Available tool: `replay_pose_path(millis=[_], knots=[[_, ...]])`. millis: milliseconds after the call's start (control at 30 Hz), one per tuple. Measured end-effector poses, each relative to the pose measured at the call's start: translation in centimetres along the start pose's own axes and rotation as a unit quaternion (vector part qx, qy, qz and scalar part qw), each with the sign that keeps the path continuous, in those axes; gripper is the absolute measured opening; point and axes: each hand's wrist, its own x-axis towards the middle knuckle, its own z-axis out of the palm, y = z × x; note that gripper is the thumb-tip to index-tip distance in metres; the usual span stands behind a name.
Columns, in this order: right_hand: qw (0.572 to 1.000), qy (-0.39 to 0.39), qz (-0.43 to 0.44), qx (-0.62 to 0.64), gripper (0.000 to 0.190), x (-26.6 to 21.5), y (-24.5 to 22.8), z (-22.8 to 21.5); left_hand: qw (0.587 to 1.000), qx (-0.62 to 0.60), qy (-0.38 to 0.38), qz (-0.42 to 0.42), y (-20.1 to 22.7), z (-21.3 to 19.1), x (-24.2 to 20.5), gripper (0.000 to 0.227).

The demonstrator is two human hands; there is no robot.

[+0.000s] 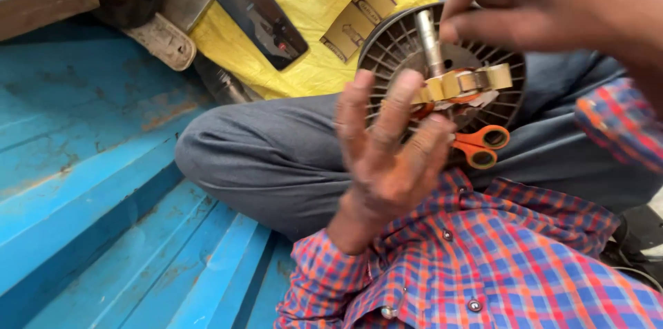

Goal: Winding copper wire onto a fan motor stator using hands and simple tools.

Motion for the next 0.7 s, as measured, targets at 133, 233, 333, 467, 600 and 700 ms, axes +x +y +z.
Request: replay_pose_path(millis=[133,233,333,467,600,700], knots=[[0.984,0.004,0.172,-0.043,0.015,-1.9,2.0,-1.6,0.981,-0.159,0.054,-0.094,0.9,-3.1,6.3,0.017],[0.968,0.051,0.094,-0.225,0.016,-3.7,3.2,-2.5,0.941,-0.271,-0.03,-0.198,-1.6,-1.8,10.2,0.014],[0.981,0.114,-0.071,-0.143,0.015,-5.2,1.2,-2.4,0.982,-0.08,-0.167,0.04,-7.7,2.7,11.5,0.025],[0.885,-0.299,0.173,-0.311,0.047,-8.6,-7.8,2.6,0.949,-0.183,-0.257,0.017,-7.8,0.5,10.2,0.017],[0.911,-0.297,-0.107,-0.266,0.03,-8.5,-11.4,2.4,0.965,-0.182,-0.167,0.093,-2.8,-1.3,3.6,0.01],[0.923,-0.02,-0.174,-0.342,0.026,-3.2,-10.3,-0.6,0.973,-0.102,-0.15,0.145,-0.7,-2.0,2.8,0.022]])
